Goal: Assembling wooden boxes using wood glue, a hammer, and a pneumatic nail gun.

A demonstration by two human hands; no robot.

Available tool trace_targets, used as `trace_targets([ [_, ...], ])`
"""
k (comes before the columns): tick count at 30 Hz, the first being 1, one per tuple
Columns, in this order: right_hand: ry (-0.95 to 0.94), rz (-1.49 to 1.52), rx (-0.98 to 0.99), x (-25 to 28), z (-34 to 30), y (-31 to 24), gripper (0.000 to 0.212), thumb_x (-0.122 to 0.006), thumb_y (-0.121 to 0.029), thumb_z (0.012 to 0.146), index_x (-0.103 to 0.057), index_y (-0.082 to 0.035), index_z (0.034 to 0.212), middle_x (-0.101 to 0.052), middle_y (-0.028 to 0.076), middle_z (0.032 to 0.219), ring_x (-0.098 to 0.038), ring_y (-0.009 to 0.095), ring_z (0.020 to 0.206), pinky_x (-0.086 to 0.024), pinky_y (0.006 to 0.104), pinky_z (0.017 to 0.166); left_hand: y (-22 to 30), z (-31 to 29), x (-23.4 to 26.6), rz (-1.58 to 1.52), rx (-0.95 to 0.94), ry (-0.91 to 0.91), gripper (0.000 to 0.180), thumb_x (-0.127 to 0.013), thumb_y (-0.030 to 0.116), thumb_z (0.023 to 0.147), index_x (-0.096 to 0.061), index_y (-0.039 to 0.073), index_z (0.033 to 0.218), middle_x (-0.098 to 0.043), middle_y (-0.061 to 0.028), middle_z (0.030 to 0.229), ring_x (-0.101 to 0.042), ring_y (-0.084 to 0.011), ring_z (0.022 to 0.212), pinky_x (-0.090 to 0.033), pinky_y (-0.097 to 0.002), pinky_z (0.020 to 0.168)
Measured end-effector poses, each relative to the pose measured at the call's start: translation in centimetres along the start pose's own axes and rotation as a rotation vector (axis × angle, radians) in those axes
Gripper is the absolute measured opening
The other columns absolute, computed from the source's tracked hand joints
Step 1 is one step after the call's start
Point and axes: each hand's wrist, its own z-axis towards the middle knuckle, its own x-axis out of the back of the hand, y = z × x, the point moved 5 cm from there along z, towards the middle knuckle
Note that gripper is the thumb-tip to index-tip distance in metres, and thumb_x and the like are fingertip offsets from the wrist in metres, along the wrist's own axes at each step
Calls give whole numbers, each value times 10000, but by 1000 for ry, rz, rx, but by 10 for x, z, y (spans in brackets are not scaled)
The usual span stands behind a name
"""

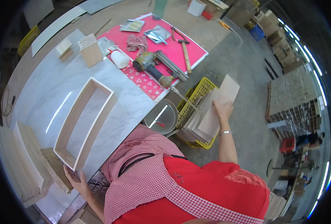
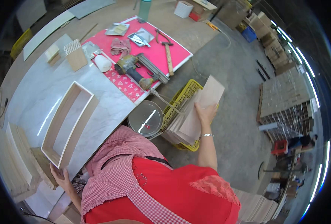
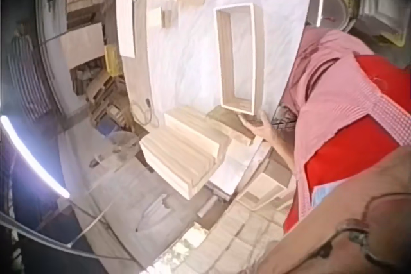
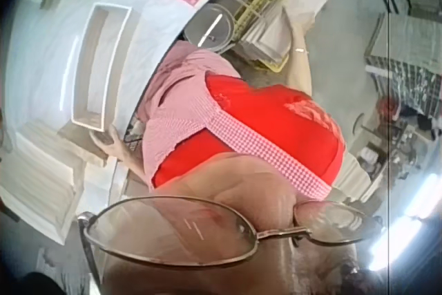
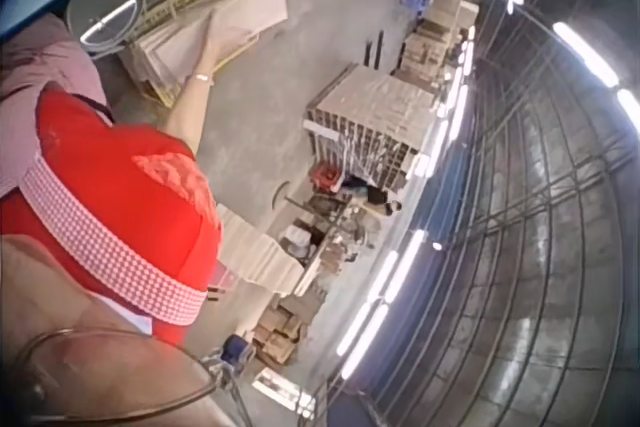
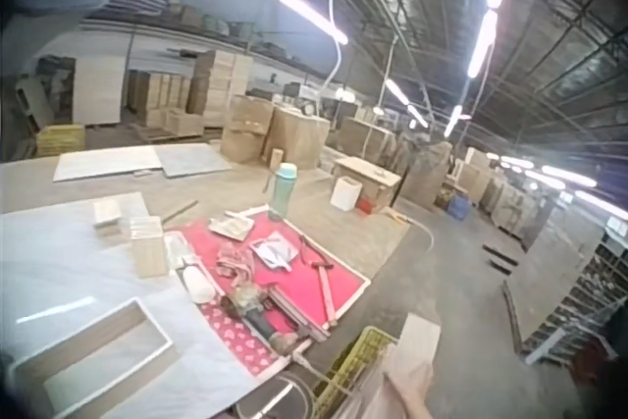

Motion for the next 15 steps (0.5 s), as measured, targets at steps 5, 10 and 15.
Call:
trace_targets([
  [5, -157, 390, 939, 73, -57, -205, 1096, -873, -338, 642, -287, 90, 1464, -383, 293, 1461, -373, 419, 1376, -318, 437, 1148, 74, -53, 8, 441, -164, 144, 418, -581, -24, 859, -552, -28, 1276, -583, -126, 1218, -548, -220, 1160, -417, -337, 1014],
  [10, -722, 452, 1635, 107, -205, -321, 1149, -876, -311, 608, -253, 35, 1510, -315, 264, 1526, -354, 407, 1392, -297, 468, 1155, 119, -50, -98, -629, 319, -226, 558, -582, 191, 957, -399, -30, 1435, -547, -184, 1353, -587, -308, 1204, -488, -407, 1000],
  [15, -911, 302, 2182, 104, -287, -347, 1184, -886, -351, 568, -269, -6, 1518, -303, 255, 1527, -341, 416, 1395, -307, 518, 1136, 111, -54, -107, -874, 505, -136, 450, -510, 240, 1030, -446, -37, 1379, -563, -179, 1328, -604, -281, 1178, -526, -438, 976],
])
